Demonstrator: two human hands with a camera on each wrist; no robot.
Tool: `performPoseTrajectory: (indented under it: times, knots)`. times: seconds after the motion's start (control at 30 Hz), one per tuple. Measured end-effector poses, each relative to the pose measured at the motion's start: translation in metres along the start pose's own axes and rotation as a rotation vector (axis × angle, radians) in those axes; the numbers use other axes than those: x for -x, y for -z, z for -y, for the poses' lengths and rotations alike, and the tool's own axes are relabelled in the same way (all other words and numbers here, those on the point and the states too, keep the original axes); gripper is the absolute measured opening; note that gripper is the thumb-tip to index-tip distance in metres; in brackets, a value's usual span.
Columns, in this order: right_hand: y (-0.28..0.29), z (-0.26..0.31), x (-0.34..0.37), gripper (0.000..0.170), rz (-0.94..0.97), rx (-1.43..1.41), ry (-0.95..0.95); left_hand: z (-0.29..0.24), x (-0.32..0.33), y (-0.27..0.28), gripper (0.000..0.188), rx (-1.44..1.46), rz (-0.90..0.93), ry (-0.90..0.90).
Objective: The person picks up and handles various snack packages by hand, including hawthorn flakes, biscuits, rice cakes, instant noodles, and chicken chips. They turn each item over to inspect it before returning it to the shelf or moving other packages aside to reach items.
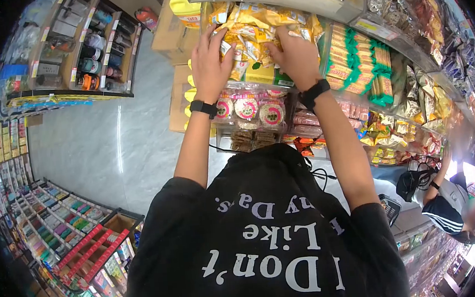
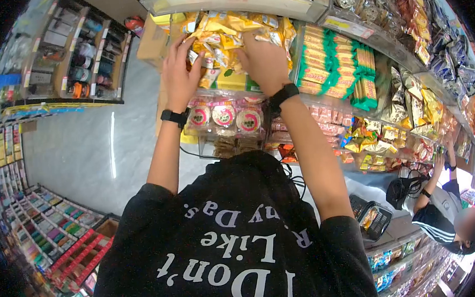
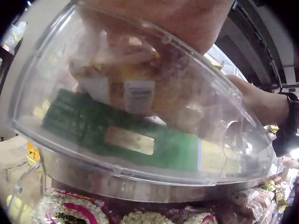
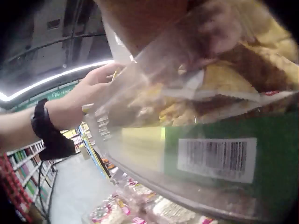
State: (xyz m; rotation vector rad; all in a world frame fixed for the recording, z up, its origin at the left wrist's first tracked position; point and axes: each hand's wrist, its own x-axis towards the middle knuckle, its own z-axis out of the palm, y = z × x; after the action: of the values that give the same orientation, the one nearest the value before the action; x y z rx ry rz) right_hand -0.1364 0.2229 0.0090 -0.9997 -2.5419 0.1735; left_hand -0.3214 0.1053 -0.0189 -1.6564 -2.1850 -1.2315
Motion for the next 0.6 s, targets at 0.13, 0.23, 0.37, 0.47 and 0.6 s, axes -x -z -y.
performPoseTrajectory:
  times: [0.13, 0.23, 0.37, 0.47, 0.6]
  knots:
    - [-0.001, 0.0, -0.005, 0.03, -0.011, 0.012, -0.026, 0.002, -0.003, -0.001, 0.053, -0.027, -0.002, -0.048]
    - [-0.001, -0.002, -0.002, 0.031, 0.0, -0.006, -0.044, -0.001, -0.003, 0.004, 0.078, -0.053, 0.062, -0.068]
    - [0.006, -0.009, 0.003, 0.031, 0.05, -0.125, -0.041, -0.007, -0.005, 0.013, 0.09, -0.096, 0.17, -0.104]
    - [0.026, -0.016, 0.019, 0.026, 0.192, -0.458, -0.053, -0.001, -0.006, 0.011, 0.095, -0.115, 0.214, -0.102]
    - [0.046, -0.04, 0.06, 0.021, 0.324, -0.357, 0.05, -0.002, -0.004, 0.009, 0.091, -0.118, 0.21, -0.075]
